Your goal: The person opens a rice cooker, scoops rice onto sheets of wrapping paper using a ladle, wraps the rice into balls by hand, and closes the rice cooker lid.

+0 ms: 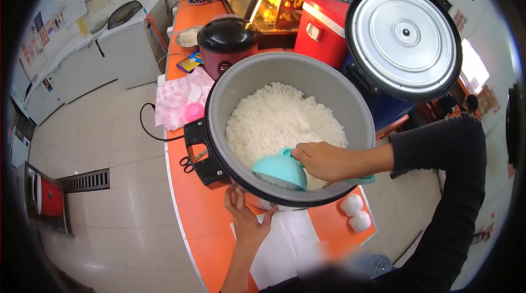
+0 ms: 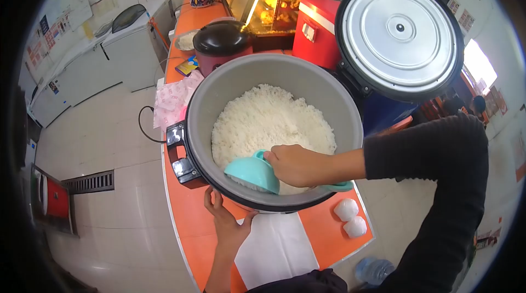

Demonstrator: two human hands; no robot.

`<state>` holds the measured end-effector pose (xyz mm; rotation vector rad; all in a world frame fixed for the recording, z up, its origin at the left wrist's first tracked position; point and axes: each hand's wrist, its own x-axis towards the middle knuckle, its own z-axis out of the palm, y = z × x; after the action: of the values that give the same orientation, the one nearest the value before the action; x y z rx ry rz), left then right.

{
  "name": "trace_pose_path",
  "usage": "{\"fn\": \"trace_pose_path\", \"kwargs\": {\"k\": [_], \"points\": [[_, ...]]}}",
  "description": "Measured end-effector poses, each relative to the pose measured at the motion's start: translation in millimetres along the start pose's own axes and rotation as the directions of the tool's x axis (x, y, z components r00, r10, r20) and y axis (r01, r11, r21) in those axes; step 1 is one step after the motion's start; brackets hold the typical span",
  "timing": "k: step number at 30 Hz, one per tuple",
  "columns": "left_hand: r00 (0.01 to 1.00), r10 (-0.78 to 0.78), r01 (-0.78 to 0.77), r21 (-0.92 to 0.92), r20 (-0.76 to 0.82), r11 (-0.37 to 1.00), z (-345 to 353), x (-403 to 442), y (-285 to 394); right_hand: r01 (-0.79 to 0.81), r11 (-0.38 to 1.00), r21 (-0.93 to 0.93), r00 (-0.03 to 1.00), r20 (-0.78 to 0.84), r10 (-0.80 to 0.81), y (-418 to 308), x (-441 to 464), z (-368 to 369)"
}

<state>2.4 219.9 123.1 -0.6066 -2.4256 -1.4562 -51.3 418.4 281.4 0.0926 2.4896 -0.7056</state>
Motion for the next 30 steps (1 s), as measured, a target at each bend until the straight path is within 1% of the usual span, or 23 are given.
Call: {"fn": "trace_pose_path", "kwargs": {"k": [1,3,4,6,7,9,12,13,14,15,17,18,20,21,23,25,28,30], "points": [[1.0,0.024,-0.024,0.018,-0.004,1.0,0,2,1,-0.071,0.997,0.0,0.995,0.064,0.071,-9,-3,-8],[1.0,-0.013,0.013,0.002,-0.026,1.0,1,5,4,-0.215,0.977,-0.004,0.957,0.199,0.212,-26,-2,-19],[0.999,-0.038,0.038,-0.003,-0.023,0.999,0,2,5,-0.236,0.972,-0.004,0.944,0.238,0.23,-28,6,-17],[1.0,-0.015,0.015,0.011,-0.026,1.0,2,-2,1,-0.28,0.96,-0.003,0.913,0.309,0.267,-26,19,-12],[0.999,0.007,-0.006,0.019,-0.037,1.0,3,-1,-1,-0.28,0.96,0.009,0.917,0.298,0.265,-25,17,-11],[0.999,-0.01,0.011,0.016,-0.031,1.0,1,-1,-2,-0.276,0.961,0.03,0.929,0.265,0.259,-23,10,-12],[0.999,-0.004,0.004,0.008,-0.047,1.0,0,-1,-3,-0.291,0.951,0.1,0.889,0.395,0.23,-7,9,-32],[0.999,0.001,-0.001,0.009,-0.05,1.0,-1,-1,-4,-0.334,0.935,0.118,0.795,0.569,0.212,9,25,-42],[0.999,0.008,-0.008,0.013,-0.048,1.0,-2,-2,-5,-0.378,0.916,0.133,0.671,0.721,0.172,33,53,-53],[0.999,0.015,-0.014,0.017,-0.05,1.0,-3,-2,-5,-0.42,0.897,0.136,0.523,0.844,0.117,35,59,-60],[0.999,0.036,-0.034,0.042,-0.031,0.999,-4,-2,-11,-0.335,0.925,0.181,0.739,0.66,0.139,42,63,-59],[0.999,0.052,-0.051,0.064,-0.01,0.997,-5,-3,-19,-0.286,0.939,0.192,0.825,0.547,0.14,38,65,-58],[0.998,0.068,-0.068,0.101,0.009,0.993,-6,-4,-24,-0.281,0.931,0.235,0.918,0.348,0.189,41,83,-47],[0.998,0.069,-0.07,0.113,0.006,0.991,-5,-4,-23,-0.274,0.927,0.255,0.947,0.24,0.214,42,93,-40],[0.997,0.077,-0.077,0.119,0.0,0.99,-4,-3,-25,-0.271,0.91,0.314,0.957,0.192,0.219,34,109,-25],[0.997,0.08,-0.079,0.105,-0.005,0.991,-2,-4,-26,-0.157,0.945,0.287,0.986,0.104,0.132,19,120,-3],[1.0,-0.002,0.002,0.008,-0.016,1.0,-1,-4,-19,-0.062,0.978,0.199,0.998,0.028,0.057,-15,95,13],[1.0,0.006,-0.005,0.027,-0.017,1.0,-1,-4,-16,-0.121,0.955,0.27,0.992,0.065,0.107,-20,71,21]]}}
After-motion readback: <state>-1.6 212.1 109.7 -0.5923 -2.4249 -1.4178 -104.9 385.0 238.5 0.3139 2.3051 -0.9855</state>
